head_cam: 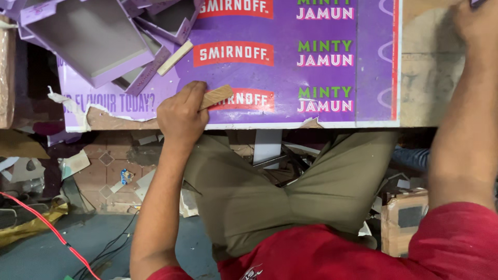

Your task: The person assembles small purple cardboard boxes by folding flaps and using a wooden stick to press and secure the edges. They handle multiple boxes one at a time, folding and pressing each side before setting them aside.

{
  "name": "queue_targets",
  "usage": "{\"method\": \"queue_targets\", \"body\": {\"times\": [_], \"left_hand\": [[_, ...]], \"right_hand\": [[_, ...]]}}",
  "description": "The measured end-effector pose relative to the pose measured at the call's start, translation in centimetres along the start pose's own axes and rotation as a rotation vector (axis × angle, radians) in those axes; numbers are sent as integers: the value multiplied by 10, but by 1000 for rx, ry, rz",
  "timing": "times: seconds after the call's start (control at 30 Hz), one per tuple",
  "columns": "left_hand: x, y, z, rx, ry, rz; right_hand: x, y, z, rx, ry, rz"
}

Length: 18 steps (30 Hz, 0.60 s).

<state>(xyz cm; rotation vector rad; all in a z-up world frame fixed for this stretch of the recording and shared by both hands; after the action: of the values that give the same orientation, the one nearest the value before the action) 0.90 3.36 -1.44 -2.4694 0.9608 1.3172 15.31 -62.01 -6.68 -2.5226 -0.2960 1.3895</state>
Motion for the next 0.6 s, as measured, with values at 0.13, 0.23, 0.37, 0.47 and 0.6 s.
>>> {"method": "queue_targets", "body": {"times": [0.13, 0.23, 0.37, 0.47, 0.6], "left_hand": [[1, -1, -3, -3, 4, 3], [0, -1, -2, 6, 11, 6], [2, 1, 0, -3, -3, -16], [2, -1, -1, 1, -7, 9], [2, -1, -1, 3, 10, -2]], "right_hand": [[-41, -72, 20, 206, -263, -92], [-50, -140, 34, 162, -332, -257], [-56, -191, 48, 55, -171, -85], [-53, -193, 52, 329, -245, -103], [-71, -181, 74, 516, -180, -257]]}}
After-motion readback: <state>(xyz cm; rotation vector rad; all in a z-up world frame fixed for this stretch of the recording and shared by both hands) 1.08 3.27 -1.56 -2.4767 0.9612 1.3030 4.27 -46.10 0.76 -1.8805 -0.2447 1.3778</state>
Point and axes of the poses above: each hand's wrist, its own z-axis away from the middle knuckle, its own x-axis out of the palm, y = z × x, the point moved 4 cm from there along -z, towards the middle knuckle, and after that the axes turned 15 degrees about x, right-handed, at the moved point
